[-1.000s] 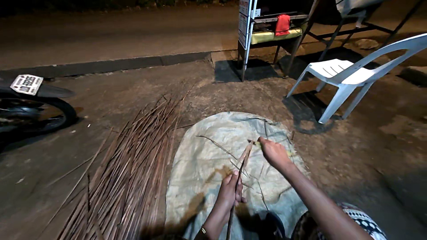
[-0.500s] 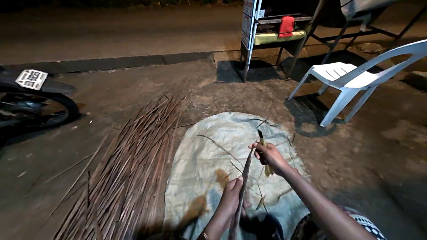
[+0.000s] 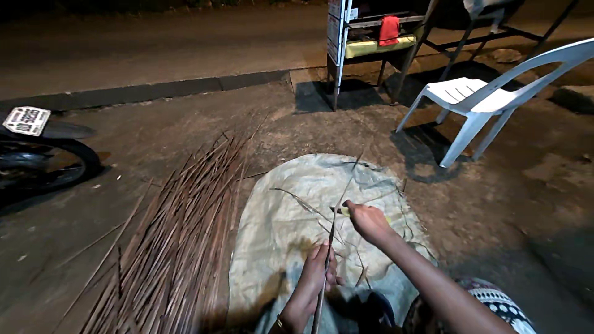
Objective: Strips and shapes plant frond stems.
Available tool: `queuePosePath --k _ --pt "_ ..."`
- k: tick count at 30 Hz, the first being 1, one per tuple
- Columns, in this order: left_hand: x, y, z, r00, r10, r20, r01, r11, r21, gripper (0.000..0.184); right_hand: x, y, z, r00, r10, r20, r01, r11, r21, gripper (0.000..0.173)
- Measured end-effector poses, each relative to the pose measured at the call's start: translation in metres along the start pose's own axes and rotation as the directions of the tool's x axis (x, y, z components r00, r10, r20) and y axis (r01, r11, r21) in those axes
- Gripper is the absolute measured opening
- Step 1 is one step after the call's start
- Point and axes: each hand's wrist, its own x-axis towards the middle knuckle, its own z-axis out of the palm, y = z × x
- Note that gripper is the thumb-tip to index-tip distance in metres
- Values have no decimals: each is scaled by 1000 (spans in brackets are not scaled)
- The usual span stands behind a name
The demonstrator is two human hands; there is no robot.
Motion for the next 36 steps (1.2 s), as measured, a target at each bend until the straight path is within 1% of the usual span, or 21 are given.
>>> queuePosePath --k 3,8,10,12,14,17,19,21,22,23,24,25,26,27,28,29,30,31,33,34,36 --pt "0 -1 5 1000 8 23 -8 1000 2 41 9 15 -6 997 73 -32 -73 997 -4 37" --pt "-1 4 10 1000 10 15 -10 1000 -13 42 13 9 -6 984 130 -121 -137 989 -50 39" --pt "-2 4 9 1000 12 14 -12 1000 -2 42 14 10 -6 974 167 -155 -175 984 -40 39" --pt "-6 0 8 1000 5 26 -6 999 35 41 15 19 -10 957 238 -164 -238 971 22 38" --pt "-9 -5 8 999 0 46 -3 997 78 41 17 33 -16 943 302 -139 -290 952 102 37" --pt "-11 -6 11 998 0 64 -6 996 90 41 18 42 -19 921 365 -140 -353 930 103 37" --pt "-14 -5 12 996 -7 84 -2 994 106 41 18 50 -23 889 424 -176 -403 904 143 38" --pt "-20 -7 10 995 -19 99 6 992 125 41 19 68 -26 848 489 -207 -441 865 238 41" --pt "-23 -9 7 994 -17 105 3 991 133 42 20 78 -28 836 503 -221 -434 851 297 41" --pt "-25 -11 4 995 -11 102 -4 990 141 41 20 85 -29 840 490 -232 -391 844 367 40" --pt "-25 -12 2 996 3 85 -15 989 147 42 22 89 -27 863 440 -249 -302 843 444 39" --pt "-24 -12 -1 998 16 59 -24 989 145 42 22 86 -24 898 359 -253 -187 834 519 38" --pt "-22 -10 -2 999 27 28 -30 990 135 42 19 74 -20 936 252 -246 -57 799 599 37" --pt "-19 -8 -3 999 42 -4 -41 992 117 42 15 57 -14 965 130 -229 61 734 676 36" --pt "-16 -4 -4 998 60 -33 -57 993 99 42 8 36 -6 978 17 -206 148 636 757 36" --pt "-12 0 -4 996 75 -52 -71 994 82 42 0 16 2 983 -78 -166 182 514 838 37" --pt "-8 3 -4 995 82 -56 -77 994 78 42 -7 0 9 981 -148 -122 173 402 899 36" --pt "-6 6 -4 996 76 -39 -72 994 83 41 -11 -10 16 978 -182 -99 154 316 936 33" --pt "-5 5 -2 998 46 34 -50 993 107 40 -10 -13 20 983 -143 -118 147 216 965 22" --pt "-6 3 0 997 33 73 -41 992 122 40 -7 -8 17 985 -100 -140 156 177 972 21" --pt "-8 -1 2 990 9 138 -31 987 158 43 0 8 5 978 -9 -207 207 118 971 27"
